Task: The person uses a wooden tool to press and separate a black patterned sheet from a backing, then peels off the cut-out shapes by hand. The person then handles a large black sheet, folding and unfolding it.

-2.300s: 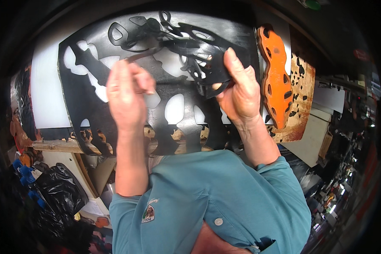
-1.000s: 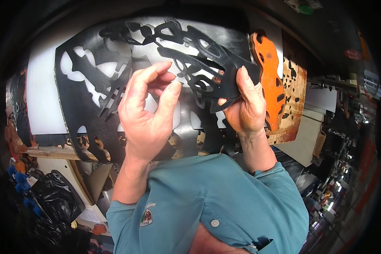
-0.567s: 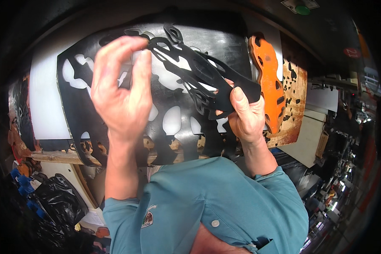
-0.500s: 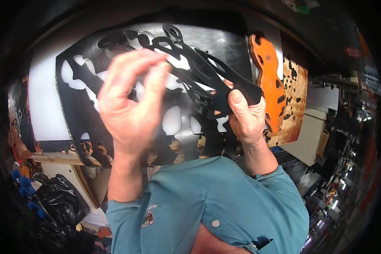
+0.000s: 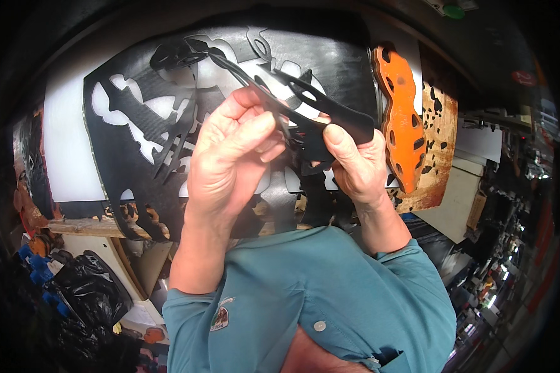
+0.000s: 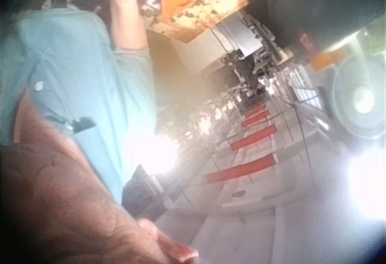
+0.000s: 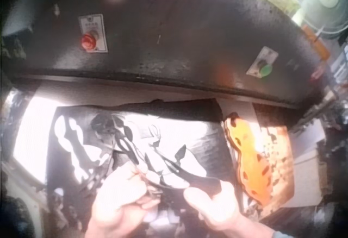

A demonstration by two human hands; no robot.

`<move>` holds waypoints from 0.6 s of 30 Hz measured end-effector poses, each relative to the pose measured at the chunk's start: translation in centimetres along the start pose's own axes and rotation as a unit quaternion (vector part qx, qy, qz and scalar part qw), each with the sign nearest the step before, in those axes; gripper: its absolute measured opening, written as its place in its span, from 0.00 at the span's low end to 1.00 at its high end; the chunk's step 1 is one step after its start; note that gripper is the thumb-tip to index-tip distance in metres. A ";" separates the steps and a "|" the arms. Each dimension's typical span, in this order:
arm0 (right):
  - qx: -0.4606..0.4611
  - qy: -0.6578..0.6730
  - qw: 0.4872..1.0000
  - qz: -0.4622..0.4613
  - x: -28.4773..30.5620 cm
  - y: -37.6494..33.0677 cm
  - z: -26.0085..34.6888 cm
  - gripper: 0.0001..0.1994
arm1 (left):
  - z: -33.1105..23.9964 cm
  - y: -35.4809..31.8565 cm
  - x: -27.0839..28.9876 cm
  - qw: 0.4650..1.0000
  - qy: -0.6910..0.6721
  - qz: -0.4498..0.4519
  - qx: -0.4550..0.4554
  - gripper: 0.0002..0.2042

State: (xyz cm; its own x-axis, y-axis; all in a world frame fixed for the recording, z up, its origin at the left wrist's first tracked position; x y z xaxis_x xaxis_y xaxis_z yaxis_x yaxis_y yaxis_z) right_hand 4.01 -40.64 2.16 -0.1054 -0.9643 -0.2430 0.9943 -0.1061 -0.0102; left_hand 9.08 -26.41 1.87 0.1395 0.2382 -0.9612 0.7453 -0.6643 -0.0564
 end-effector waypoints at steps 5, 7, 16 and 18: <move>-0.012 0.028 0.999 0.010 -0.4 0.3 -0.5 0.12 | 0.7 -0.9 0.8 1.000 -0.020 -0.017 -0.007 0.11; -0.021 0.028 0.999 0.005 -0.4 0.3 -0.8 0.12 | 0.2 -1.1 0.3 0.999 0.039 -0.002 -0.026 0.09; 0.011 -0.064 0.997 0.035 -1.1 0.0 -0.2 0.11 | -1.9 -3.0 1.3 0.901 0.385 -0.107 -0.168 0.14; 0.053 -0.122 0.988 0.083 -1.8 0.1 0.5 0.10 | -1.9 -3.3 1.7 0.898 0.391 -0.104 -0.174 0.15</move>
State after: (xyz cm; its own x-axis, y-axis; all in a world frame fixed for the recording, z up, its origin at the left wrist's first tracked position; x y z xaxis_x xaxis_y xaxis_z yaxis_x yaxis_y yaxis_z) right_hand 4.33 -39.05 3.12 0.0444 -0.9990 0.0082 0.9923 0.0451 0.1155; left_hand 8.12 -22.45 0.96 0.2873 0.8470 -0.4473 0.9478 -0.3189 0.0051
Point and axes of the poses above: each hand's wrist, its own y-axis towards the middle knuckle, its own x-axis out of the back of the hand, z = x × y, the point moved 9 cm from there along y, towards the middle knuckle, and after that the axes turned 5 degrees about x, right-handed, at the moved point
